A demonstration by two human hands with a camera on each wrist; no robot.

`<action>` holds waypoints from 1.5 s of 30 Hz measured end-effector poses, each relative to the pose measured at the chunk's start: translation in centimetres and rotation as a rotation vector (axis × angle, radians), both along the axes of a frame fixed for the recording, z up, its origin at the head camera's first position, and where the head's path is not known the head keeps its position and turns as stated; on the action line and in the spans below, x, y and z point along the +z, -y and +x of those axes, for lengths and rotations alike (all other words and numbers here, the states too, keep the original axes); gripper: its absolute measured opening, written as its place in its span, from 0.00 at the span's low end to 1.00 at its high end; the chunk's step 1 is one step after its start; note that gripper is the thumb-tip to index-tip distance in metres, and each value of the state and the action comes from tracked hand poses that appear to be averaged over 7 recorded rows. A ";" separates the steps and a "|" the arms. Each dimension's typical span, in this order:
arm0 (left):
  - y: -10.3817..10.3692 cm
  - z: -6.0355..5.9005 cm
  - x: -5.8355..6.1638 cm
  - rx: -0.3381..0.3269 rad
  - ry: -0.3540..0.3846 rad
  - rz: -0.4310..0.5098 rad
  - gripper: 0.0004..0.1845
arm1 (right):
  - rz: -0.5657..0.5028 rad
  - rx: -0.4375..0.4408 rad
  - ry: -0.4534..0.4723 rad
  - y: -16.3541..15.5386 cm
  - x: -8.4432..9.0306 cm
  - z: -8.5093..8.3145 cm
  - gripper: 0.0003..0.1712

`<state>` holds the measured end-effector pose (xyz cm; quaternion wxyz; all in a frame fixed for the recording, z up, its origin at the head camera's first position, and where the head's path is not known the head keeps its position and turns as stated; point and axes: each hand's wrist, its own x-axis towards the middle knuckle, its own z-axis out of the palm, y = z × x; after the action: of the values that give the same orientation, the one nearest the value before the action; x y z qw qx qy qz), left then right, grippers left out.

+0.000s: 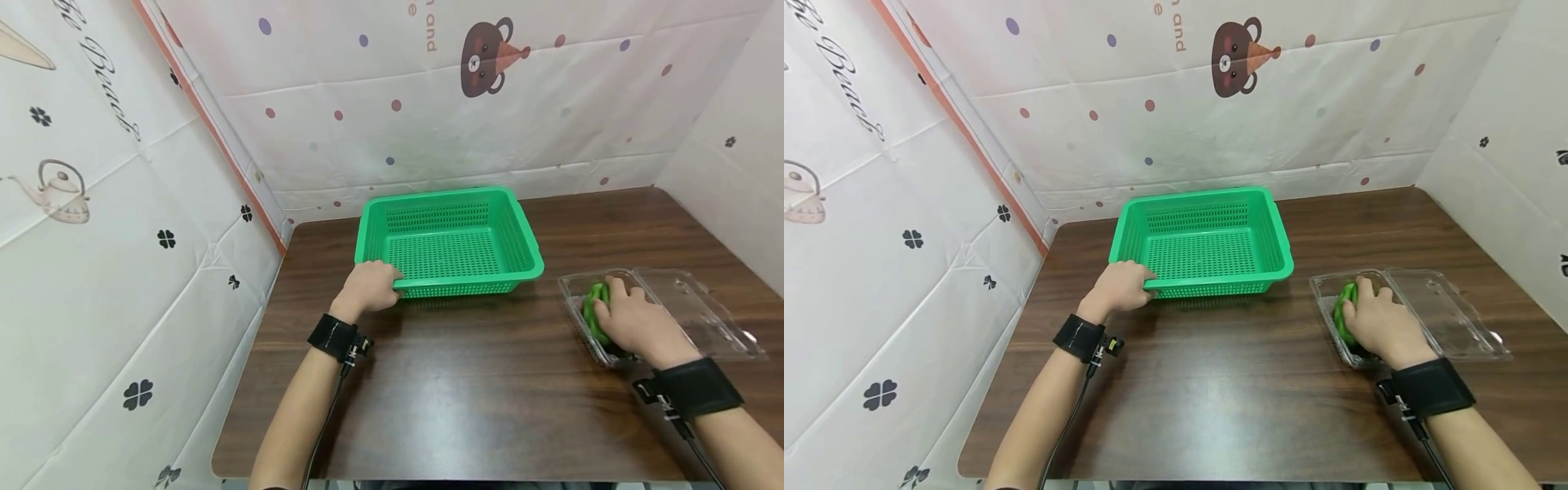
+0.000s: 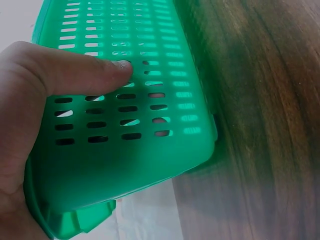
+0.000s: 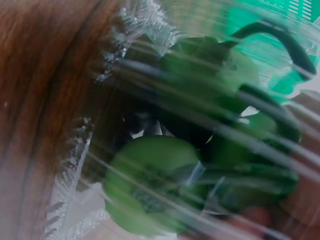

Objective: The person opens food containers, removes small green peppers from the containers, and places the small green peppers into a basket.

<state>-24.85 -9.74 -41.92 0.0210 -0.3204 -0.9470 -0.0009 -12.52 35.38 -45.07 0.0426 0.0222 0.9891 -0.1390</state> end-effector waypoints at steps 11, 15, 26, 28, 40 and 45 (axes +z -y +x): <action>0.0 -0.1 0.4 0.025 0.070 -0.007 0.16 | 0.006 0.000 -0.026 0.2 -0.1 0.1 0.40; -0.1 -0.2 0.6 0.037 0.091 -0.013 0.18 | 0.007 -0.001 -0.028 0.2 -0.1 0.1 0.41; -0.3 -0.3 0.4 0.044 0.077 -0.013 0.17 | 0.004 -0.004 -0.014 -0.1 -0.6 -0.6 0.43; -0.4 -0.3 0.4 0.044 0.076 -0.008 0.17 | 0.003 -0.004 -0.011 -0.1 -0.7 -0.7 0.43; -0.4 -0.1 0.3 0.051 0.074 0.016 0.17 | -0.008 -0.001 -0.030 0.0 -0.7 -0.6 0.44; -0.5 0.0 0.3 0.060 0.079 0.019 0.18 | -0.002 0.006 -0.022 0.1 -0.6 -0.6 0.44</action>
<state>-24.87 -9.29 -41.60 -0.0134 -0.2915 -0.9562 -0.0217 -13.09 35.27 -45.63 0.0321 0.0176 0.9895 -0.1400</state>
